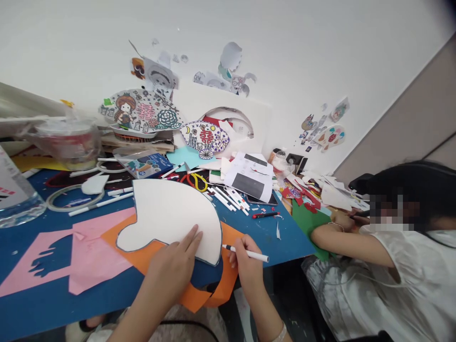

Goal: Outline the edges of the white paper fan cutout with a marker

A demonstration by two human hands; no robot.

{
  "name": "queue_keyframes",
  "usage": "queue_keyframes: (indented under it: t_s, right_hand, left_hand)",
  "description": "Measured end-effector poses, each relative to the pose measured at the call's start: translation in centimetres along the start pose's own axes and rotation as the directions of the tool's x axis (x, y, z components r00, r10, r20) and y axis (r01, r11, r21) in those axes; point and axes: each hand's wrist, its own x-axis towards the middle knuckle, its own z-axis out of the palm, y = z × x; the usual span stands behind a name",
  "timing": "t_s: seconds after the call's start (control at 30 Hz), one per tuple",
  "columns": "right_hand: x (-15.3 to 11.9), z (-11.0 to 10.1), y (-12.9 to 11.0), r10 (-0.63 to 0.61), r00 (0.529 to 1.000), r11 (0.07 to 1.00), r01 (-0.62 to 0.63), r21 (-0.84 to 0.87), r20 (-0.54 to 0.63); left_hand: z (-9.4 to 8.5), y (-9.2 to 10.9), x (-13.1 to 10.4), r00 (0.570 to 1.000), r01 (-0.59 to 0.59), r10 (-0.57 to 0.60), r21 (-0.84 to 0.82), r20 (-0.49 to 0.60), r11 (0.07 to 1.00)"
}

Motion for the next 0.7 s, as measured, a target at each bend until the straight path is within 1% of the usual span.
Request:
queue_keyframes:
  t_s: [0.13, 0.2, 0.4, 0.57, 0.7]
  right_hand:
    - [-0.4, 0.0, -0.2, 0.068, 0.998, 0.998, -0.068, -0.012, 0.018]
    - [-0.7, -0.1, -0.2, 0.081, 0.996, 0.997, -0.081, -0.007, 0.029]
    - [-0.9, -0.2, -0.1, -0.011, 1.0, 1.0, 0.011, -0.018, 0.025]
    - [-1.0, -0.1, -0.1, 0.068, 0.998, 0.997, -0.068, -0.025, 0.017]
    - [-1.3, 0.0, -0.1, -0.007, 1.0, 1.0, 0.007, -0.007, 0.006]
  left_hand:
    - [0.0, 0.0, 0.0, 1.0, -0.012, 0.012, 0.0, 0.01, 1.0]
    - [0.0, 0.0, 0.0, 1.0, -0.012, 0.012, 0.001, 0.003, 1.0]
    - [-0.1, -0.1, -0.1, 1.0, -0.005, 0.005, 0.0, -0.004, 1.0]
    - [-0.2, -0.1, 0.0, 1.0, -0.014, 0.014, -0.018, -0.024, 1.0]
    - [0.0, -0.1, 0.1, 0.999, 0.001, -0.003, -0.038, -0.054, 0.999]
